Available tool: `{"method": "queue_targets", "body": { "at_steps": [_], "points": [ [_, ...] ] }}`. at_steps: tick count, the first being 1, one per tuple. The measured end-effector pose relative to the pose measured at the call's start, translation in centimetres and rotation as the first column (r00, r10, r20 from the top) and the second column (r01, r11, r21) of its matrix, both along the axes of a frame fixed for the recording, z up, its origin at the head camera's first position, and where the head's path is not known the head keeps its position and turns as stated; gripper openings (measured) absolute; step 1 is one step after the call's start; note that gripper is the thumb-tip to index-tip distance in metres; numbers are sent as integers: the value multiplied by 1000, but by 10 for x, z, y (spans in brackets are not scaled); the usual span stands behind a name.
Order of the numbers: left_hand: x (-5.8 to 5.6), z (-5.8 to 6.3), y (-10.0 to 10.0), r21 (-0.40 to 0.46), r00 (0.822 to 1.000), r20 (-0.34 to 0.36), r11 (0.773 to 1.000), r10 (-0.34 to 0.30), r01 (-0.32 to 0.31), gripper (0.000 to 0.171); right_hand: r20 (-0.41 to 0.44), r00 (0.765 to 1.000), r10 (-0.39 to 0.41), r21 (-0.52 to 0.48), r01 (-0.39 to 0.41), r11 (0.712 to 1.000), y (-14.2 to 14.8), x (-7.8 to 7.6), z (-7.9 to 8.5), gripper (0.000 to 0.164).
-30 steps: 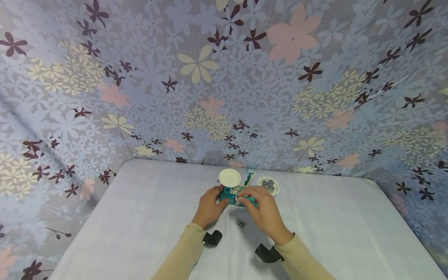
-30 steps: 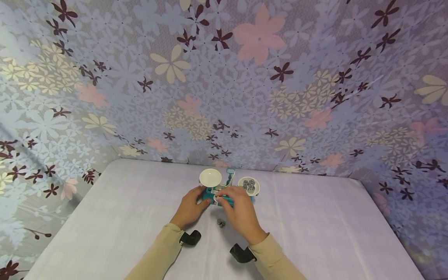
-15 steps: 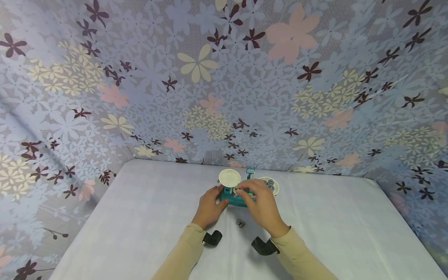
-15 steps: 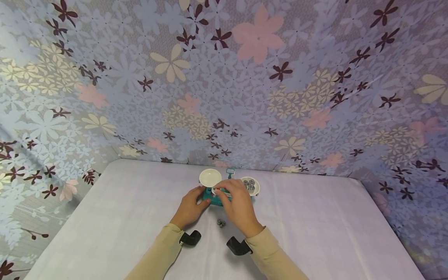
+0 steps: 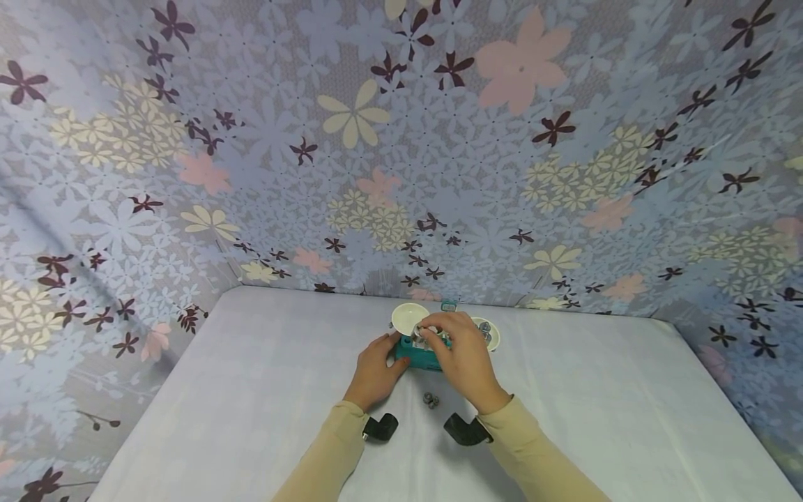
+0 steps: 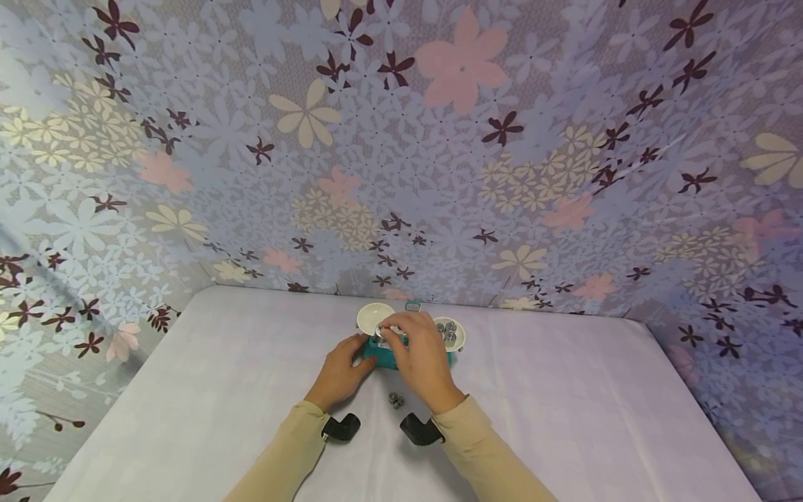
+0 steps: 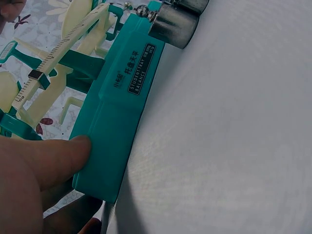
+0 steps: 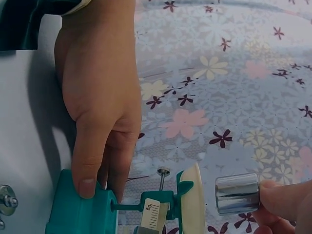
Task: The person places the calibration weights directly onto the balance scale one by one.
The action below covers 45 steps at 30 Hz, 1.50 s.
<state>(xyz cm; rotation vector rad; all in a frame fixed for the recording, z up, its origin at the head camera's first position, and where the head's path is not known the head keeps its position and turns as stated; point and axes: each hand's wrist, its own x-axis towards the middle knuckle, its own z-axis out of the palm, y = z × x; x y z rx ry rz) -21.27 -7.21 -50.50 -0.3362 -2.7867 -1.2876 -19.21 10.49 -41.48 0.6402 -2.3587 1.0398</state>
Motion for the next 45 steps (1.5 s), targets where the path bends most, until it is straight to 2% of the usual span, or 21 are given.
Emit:
{"method": "queue_targets", "body": {
  "at_steps": [10,21,37,45],
  "points": [
    [3,3,0,13,1000,-13,1000,0,0,54,-1,1000,7,-17,-7,1000,-9,-8,3,11],
    [1,2,-1,10,999,-31,1000,-10,11,55,-29,1000,6,-18,-7,1000,-15,-18,-1,11],
    [-1,3,-1,4,1000,-27,1000,-5,5,54,-52,998,-45,73,49,996,-25,-29,0,11],
    [0,4,-1,10,999,-36,1000,-14,14,54,-92,994,-55,125,67,990,-26,-34,-4,11]
  ]
}}
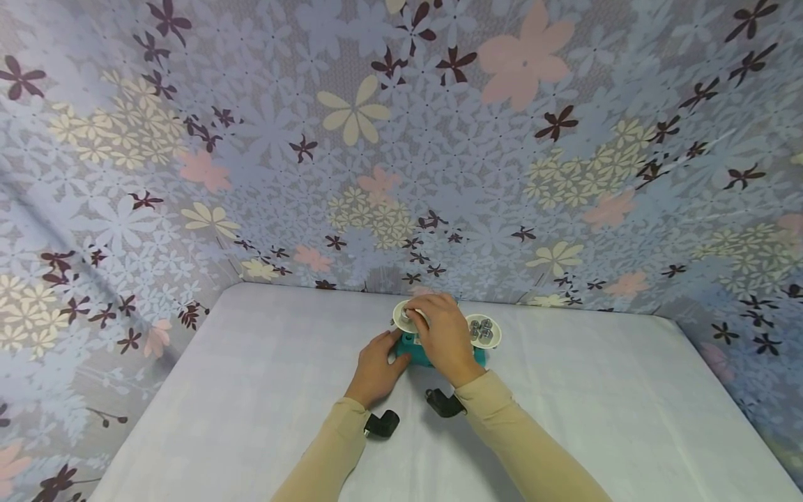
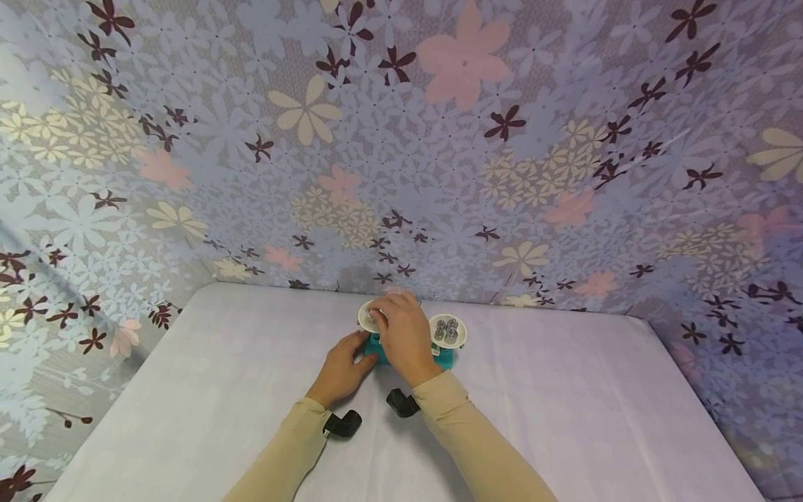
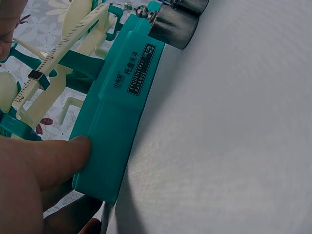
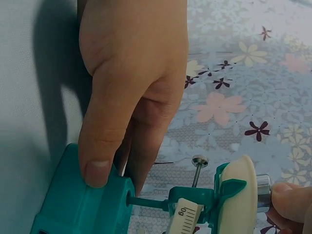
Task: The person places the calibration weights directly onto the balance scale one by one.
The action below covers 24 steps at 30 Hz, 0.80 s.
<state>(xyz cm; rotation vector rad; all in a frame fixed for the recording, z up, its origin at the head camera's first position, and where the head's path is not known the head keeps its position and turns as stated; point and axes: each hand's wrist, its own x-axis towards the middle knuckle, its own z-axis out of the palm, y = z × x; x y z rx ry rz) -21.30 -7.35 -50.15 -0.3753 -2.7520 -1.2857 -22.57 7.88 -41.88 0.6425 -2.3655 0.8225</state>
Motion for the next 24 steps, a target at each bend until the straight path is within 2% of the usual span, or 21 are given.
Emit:
{"method": "queue_targets", "body": {
  "at_steps": [9,24],
  "points": [
    [-1,0,0,-6,1000,17,1000,-1,1,54,-26,1000,-16,31,17,999,-3,-1,0,10],
    [0,-1,0,-17,1000,-15,1000,-7,7,53,-50,996,-73,43,75,996,-7,-1,-4,8]
  ]
}}
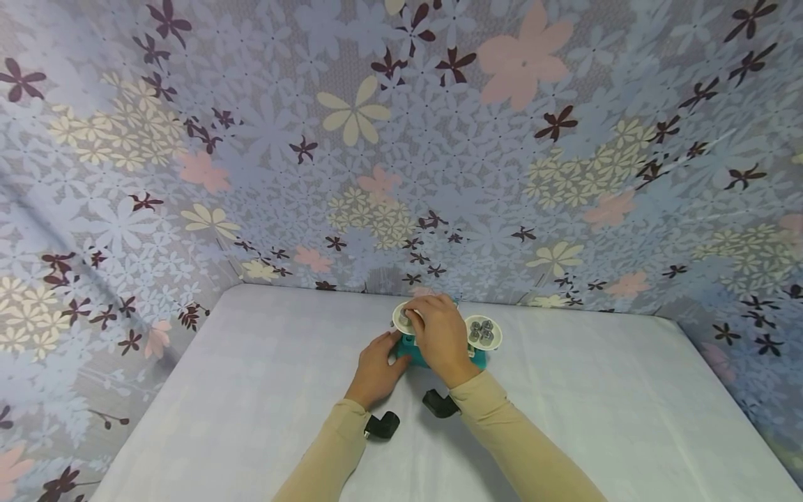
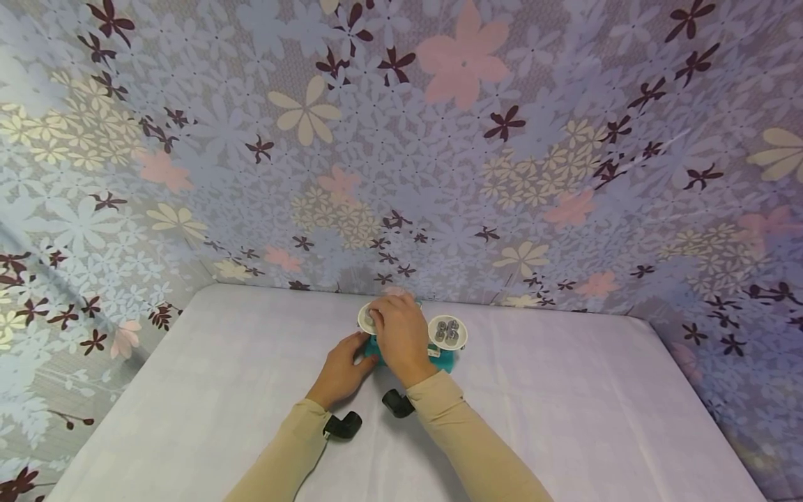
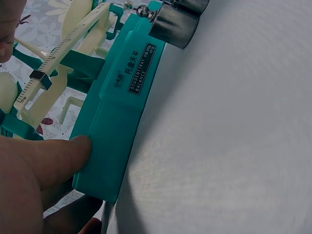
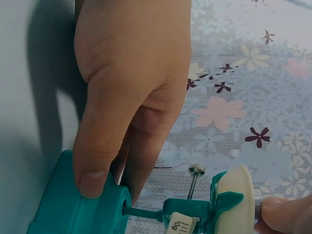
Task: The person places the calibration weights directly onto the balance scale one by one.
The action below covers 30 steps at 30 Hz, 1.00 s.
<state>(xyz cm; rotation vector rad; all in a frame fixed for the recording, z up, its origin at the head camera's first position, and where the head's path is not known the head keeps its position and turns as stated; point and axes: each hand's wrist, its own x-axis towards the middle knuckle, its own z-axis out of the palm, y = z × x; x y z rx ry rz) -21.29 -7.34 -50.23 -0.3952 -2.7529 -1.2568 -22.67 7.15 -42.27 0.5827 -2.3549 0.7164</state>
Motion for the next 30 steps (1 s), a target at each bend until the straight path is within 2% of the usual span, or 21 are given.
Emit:
{"method": "queue_targets", "body": {
  "at_steps": [8,14,23,30],
  "points": [
    [-2,-4,0,-3,1000,11,1000,4,-4,53,1,1000,-11,2,11,1000,-2,1,1,8],
    [-3,-6,0,-5,1000,0,1000,6,-6,53,10,1000,-14,3,14,1000,-1,2,1,15],
    [-2,-5,0,-3,1000,-1,1000,7,-7,53,51,998,34,-119,-28,993,8,12,7,20],
    [-1,-2,0,-1,1000,-1,1000,8,-8,53,76,996,45,-148,-33,988,17,20,7,18]
  ]
}}
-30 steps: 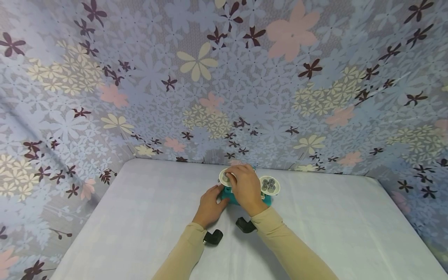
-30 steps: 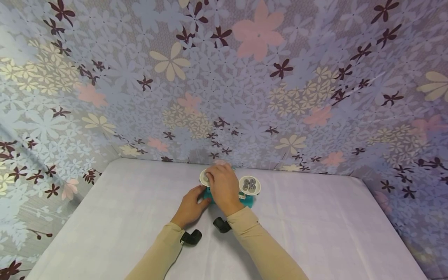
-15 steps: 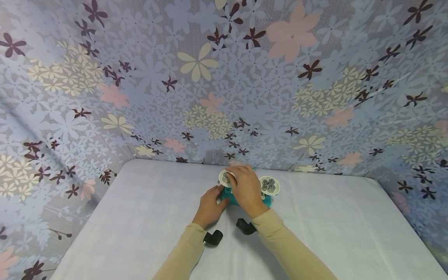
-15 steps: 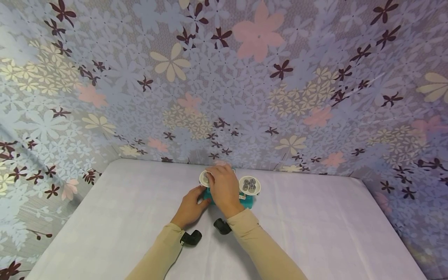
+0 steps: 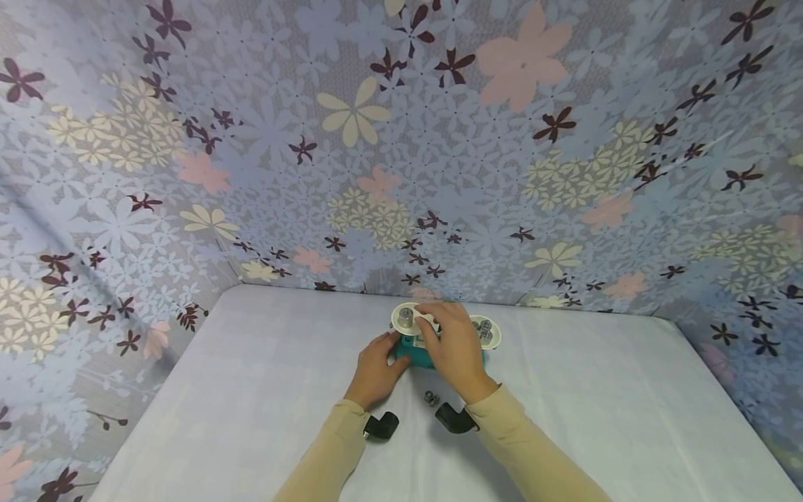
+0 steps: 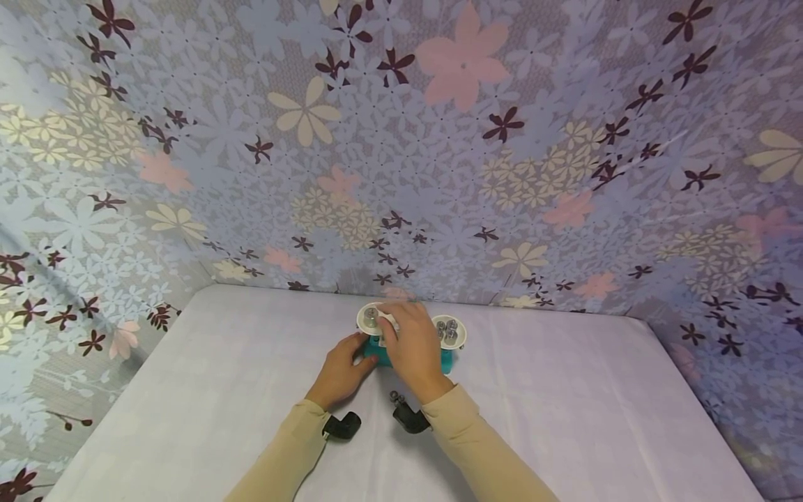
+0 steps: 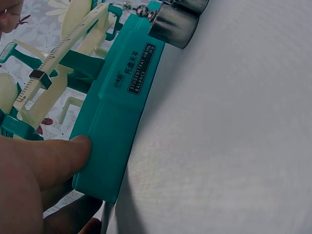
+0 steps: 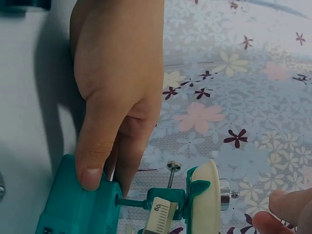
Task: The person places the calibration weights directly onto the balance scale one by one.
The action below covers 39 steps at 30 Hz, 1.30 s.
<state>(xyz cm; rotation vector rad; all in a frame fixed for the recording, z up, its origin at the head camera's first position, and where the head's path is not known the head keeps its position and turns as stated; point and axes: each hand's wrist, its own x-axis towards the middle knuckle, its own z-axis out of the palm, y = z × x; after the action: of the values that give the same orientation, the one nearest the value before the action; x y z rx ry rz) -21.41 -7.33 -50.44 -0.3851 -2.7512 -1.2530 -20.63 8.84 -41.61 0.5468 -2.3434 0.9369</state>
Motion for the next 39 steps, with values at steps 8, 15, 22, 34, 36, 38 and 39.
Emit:
{"method": "queue_targets", "body": {
  "at_steps": [8,15,22,34,36,38,39],
  "points": [
    [0,0,1,-7,1000,6,1000,5,-5,53,17,999,32,-16,-32,999,5,7,-4,18],
    [-1,-2,1,-3,999,35,1000,12,-12,54,64,997,38,-29,-36,999,10,17,-10,19],
    [0,-1,1,-7,999,41,1000,16,-16,54,81,995,60,-53,-56,997,11,24,-17,18],
    [0,0,3,-11,998,53,999,31,-31,54,125,989,76,-83,-66,994,17,36,-35,19],
    [0,-1,3,-10,998,57,999,35,-34,54,144,986,85,-96,-72,993,19,38,-39,19],
    [0,-2,3,-9,998,59,999,37,-36,54,159,983,89,-102,-73,992,20,40,-43,19],
    [0,-2,3,-9,997,60,999,38,-37,54,165,982,89,-104,-73,992,20,41,-45,19]
  ]
}}
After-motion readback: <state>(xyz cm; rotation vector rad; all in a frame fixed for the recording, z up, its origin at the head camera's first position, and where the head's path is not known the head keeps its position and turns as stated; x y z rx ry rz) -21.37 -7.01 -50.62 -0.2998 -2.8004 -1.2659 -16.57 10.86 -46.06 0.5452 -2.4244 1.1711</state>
